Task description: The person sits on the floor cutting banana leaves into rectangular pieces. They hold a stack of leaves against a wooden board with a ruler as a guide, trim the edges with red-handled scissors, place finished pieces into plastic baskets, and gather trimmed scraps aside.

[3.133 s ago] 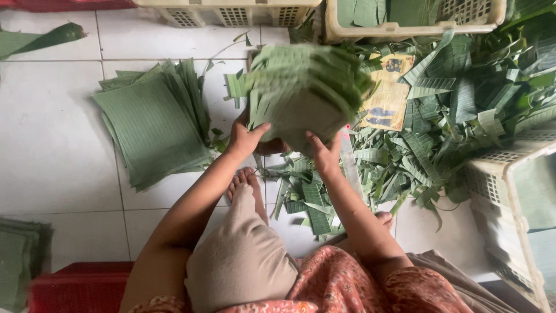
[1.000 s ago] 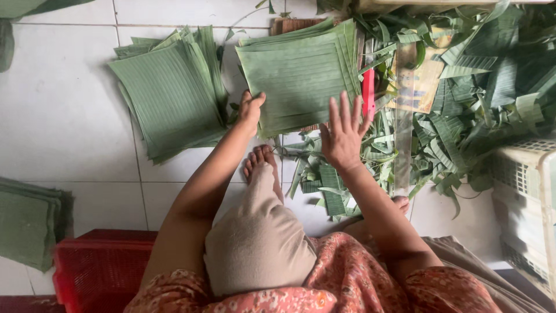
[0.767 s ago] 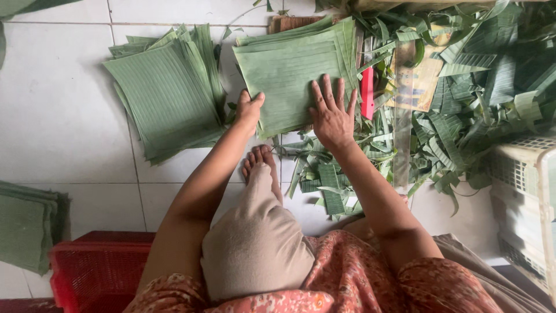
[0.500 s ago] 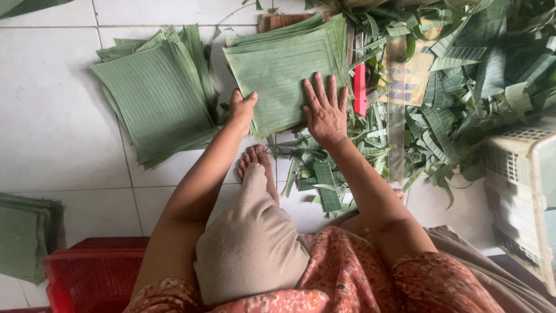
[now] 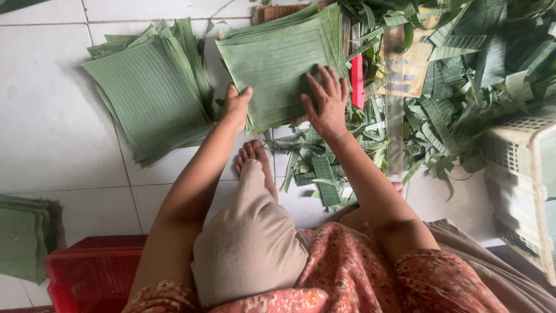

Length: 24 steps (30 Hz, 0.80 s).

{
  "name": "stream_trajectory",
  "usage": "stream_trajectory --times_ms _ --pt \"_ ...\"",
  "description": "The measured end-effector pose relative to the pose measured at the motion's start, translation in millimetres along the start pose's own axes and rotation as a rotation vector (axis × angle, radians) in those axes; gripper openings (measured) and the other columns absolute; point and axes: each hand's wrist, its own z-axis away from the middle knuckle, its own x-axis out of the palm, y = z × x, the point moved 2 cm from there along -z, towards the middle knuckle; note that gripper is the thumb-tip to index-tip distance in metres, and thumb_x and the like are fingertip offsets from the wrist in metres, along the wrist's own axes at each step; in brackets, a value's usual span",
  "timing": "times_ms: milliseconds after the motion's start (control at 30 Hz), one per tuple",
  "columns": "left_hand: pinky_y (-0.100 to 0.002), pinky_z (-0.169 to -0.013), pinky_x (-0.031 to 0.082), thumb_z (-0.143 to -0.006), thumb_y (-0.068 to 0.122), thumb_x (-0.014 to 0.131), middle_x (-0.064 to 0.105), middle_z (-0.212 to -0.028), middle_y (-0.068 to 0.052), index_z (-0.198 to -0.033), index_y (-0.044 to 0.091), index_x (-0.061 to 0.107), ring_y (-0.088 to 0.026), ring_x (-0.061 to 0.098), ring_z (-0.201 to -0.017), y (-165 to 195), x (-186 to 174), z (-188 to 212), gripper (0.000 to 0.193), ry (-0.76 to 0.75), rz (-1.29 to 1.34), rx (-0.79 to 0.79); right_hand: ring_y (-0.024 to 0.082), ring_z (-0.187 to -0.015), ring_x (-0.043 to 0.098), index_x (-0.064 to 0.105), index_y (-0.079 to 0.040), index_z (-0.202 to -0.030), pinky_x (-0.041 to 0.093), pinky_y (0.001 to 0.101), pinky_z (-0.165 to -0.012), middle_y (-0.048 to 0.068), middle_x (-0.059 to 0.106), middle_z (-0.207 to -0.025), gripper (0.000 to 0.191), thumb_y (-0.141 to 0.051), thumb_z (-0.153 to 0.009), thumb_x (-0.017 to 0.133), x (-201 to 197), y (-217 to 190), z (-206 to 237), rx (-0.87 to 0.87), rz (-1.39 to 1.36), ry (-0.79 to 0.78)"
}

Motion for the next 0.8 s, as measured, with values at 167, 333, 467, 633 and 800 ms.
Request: stream_trajectory --times_ms 167,333,467,633,800 --pt "-0.033 -0.092 0.05 -0.098 0.01 0.065 0.068 -0.113 -0.009 -0.114 0.004 0.053 -0.016 0.061 -0.1 0.3 1.4 1.8 0.022 0.043 -0.061 0.026 0.031 -0.123 0.052 0.06 -0.013 -0.134 0.035 0.0506 -0.106 0.009 0.058 -0.13 0.048 -0.033 -0.094 0.078 -7.4 7.3 -20.5 0.275 -0.101 0.245" --pt "-0.033 -0.09 0.051 -0.098 0.01 0.065 0.068 -0.112 -0.009 -0.113 0.004 0.053 -0.017 0.061 -0.099 5.2 1.8 5.2 0.021 0.07 -0.111 0.021 0.029 -0.109 0.056 0.063 -0.011 -0.122 0.033 0.0503 -0.096 0.009 0.06 -0.111 0.051 -0.035 -0.082 0.084 -12.4 3.0 -42.6 0.409 -0.066 0.215" --pt "-0.032 -0.092 0.05 -0.097 0.009 0.066 0.069 -0.115 -0.008 -0.115 0.004 0.054 -0.016 0.062 -0.102 5.2 1.0 5.3 0.022 0.072 -0.114 0.066 0.029 -0.106 0.059 0.064 -0.013 -0.114 0.037 0.0463 -0.093 0.009 0.061 -0.111 0.032 -0.022 -0.086 0.078 -23.8 -21.2 -45.5 0.212 -0.009 0.282" --pt "-0.033 -0.092 0.049 -0.098 0.006 0.065 0.066 -0.113 -0.011 -0.117 0.001 0.055 -0.02 0.059 -0.102 -3.0 -3.8 0.6 0.022 0.059 -0.055 0.027 0.025 -0.095 0.062 0.063 -0.011 -0.109 0.042 0.041 -0.087 0.005 0.064 -0.105 0.015 -0.007 -0.095 0.065 -36.0 -72.9 -26.3 -0.13 0.049 0.194" --pt "-0.036 -0.094 0.05 -0.091 0.013 0.06 0.066 -0.117 -0.01 -0.119 0.005 0.055 -0.022 0.062 -0.106 -4.3 -7.4 1.2 0.029 -0.015 0.11 -0.023 0.027 -0.092 0.065 0.066 -0.009 -0.113 0.049 0.0405 -0.081 0.005 0.068 -0.101 0.029 0.002 -0.087 0.061 -55.4 -87.1 -18.4 -0.203 -0.017 0.257"
